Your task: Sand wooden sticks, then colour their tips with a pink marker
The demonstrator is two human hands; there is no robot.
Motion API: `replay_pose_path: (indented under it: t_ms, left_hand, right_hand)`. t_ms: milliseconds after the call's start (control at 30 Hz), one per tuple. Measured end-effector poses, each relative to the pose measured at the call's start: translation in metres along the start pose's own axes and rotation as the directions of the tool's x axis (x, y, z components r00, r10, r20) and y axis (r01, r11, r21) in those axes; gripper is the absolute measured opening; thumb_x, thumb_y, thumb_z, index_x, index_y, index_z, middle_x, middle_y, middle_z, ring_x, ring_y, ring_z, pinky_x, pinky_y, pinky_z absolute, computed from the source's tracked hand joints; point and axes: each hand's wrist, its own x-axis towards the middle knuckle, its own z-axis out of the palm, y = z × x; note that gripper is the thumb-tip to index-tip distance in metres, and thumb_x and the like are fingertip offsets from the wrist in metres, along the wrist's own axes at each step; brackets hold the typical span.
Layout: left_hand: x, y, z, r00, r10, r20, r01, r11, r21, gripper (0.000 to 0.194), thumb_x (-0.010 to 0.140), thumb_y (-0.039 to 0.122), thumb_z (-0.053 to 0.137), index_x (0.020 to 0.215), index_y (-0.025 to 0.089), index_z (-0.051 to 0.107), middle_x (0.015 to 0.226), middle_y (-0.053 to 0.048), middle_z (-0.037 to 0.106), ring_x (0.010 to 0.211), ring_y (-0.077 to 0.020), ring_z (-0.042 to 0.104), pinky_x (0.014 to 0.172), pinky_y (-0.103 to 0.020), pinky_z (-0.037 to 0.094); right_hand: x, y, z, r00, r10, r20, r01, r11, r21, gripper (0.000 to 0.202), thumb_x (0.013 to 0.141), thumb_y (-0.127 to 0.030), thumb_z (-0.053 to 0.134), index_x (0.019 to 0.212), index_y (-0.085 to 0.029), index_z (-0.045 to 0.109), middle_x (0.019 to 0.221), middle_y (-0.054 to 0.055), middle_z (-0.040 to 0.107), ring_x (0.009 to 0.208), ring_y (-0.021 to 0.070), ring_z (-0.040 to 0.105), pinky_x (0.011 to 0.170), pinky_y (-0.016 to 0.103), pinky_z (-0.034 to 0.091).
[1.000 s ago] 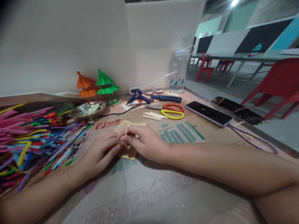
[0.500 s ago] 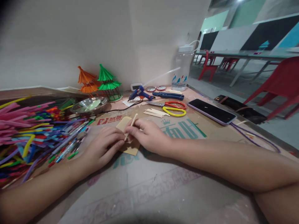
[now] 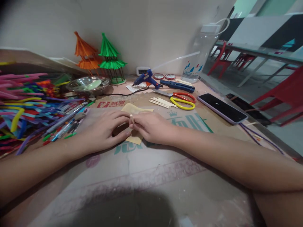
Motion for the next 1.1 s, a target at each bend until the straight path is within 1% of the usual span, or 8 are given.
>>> replay_pose_path:
  t_ms: [100,200,400,567,733,867,1000,1100]
  left_hand:
    - [0.0007,0.0001,-0.0008,1.0,0.002,0.016,-0.002,1.0,0.013,0.03,0.1,0.045,0.051,0.111,0.021,0.066,0.124,-0.008,0.065,0.117,-0.0279,0.058,0.102,-0.047,0.044]
    - [0.0011,0.0005,-0.0014,1.0,0.024,0.013,-0.024,1.0,0.011,0.032,0.102,0.046,0.047,0.106,0.021,0.066,0.116,-0.008,0.066,0.111,-0.0265,0.059,0.097,-0.044,0.046]
    - [0.0009,-0.0001,-0.0006,1.0,0.014,0.024,-0.015,1.0,0.009,0.03,0.101,0.045,0.049,0.109,0.022,0.066,0.119,-0.008,0.065,0.115,-0.0272,0.058,0.101,-0.046,0.045]
    - [0.0001,-0.0011,0.0005,1.0,0.005,0.005,-0.005,1.0,-0.004,0.029,0.1,0.045,0.051,0.11,0.022,0.066,0.123,-0.008,0.064,0.117,-0.0278,0.057,0.103,-0.048,0.044]
    - [-0.0003,-0.0012,0.0011,1.0,0.002,0.026,-0.002,1.0,-0.01,0.026,0.1,0.044,0.053,0.104,0.021,0.066,0.119,-0.008,0.065,0.115,-0.0279,0.057,0.1,-0.047,0.045]
    - [-0.0007,-0.0016,0.0029,1.0,-0.001,-0.005,0.001,1.0,-0.004,0.024,0.098,0.041,0.056,0.11,0.022,0.066,0.124,-0.008,0.064,0.119,-0.0283,0.057,0.103,-0.048,0.045]
    - [-0.0008,-0.002,0.0043,1.0,0.016,-0.016,-0.016,1.0,-0.013,0.025,0.1,0.042,0.054,0.104,0.022,0.067,0.119,-0.008,0.066,0.114,-0.0271,0.058,0.1,-0.046,0.047]
    - [-0.0006,-0.0014,0.0041,1.0,0.008,-0.025,-0.009,1.0,-0.01,0.025,0.099,0.041,0.054,0.108,0.022,0.067,0.12,-0.008,0.066,0.115,-0.0272,0.058,0.101,-0.047,0.047]
  right_hand:
    - [-0.0008,-0.0008,0.0001,0.999,0.04,0.023,-0.039,0.999,-0.022,0.023,0.103,-0.026,0.044,0.085,-0.019,0.057,0.083,0.008,0.069,0.076,0.0195,0.063,0.074,0.032,0.046]
    - [-0.0002,-0.0028,-0.0001,0.998,0.017,0.056,-0.018,1.0,0.014,0.022,0.103,-0.025,0.044,0.086,-0.019,0.058,0.085,0.007,0.07,0.079,0.0187,0.063,0.076,0.031,0.047]
    - [0.0007,-0.002,-0.0002,1.0,0.01,0.026,-0.01,1.0,-0.008,0.024,0.103,-0.026,0.044,0.083,-0.02,0.056,0.081,0.006,0.068,0.074,0.0181,0.061,0.072,0.03,0.046]
    - [-0.0017,-0.0033,-0.002,0.999,-0.026,0.018,0.027,0.999,-0.03,0.022,0.102,-0.026,0.045,0.085,-0.02,0.058,0.082,0.007,0.069,0.076,0.02,0.062,0.074,0.032,0.047]
    - [-0.0029,-0.0053,-0.0026,0.998,-0.041,0.051,0.043,0.999,-0.032,0.027,0.103,-0.024,0.043,0.083,-0.018,0.06,0.083,0.009,0.069,0.078,0.0203,0.063,0.076,0.033,0.048]
    - [-0.0022,-0.003,-0.0015,0.999,-0.048,0.008,0.049,0.996,-0.071,0.027,0.103,-0.025,0.044,0.082,-0.019,0.06,0.079,0.008,0.068,0.074,0.0197,0.061,0.074,0.033,0.048]
    - [-0.0026,-0.004,-0.0015,0.996,-0.084,0.031,0.086,0.995,-0.059,0.029,0.104,-0.023,0.043,0.081,-0.019,0.06,0.081,0.008,0.07,0.078,0.0194,0.062,0.081,0.035,0.049]
    - [-0.003,-0.0053,-0.0018,0.996,-0.089,0.015,0.09,0.991,-0.102,0.026,0.103,-0.023,0.045,0.083,-0.018,0.061,0.079,0.008,0.069,0.075,0.0202,0.061,0.08,0.037,0.049]
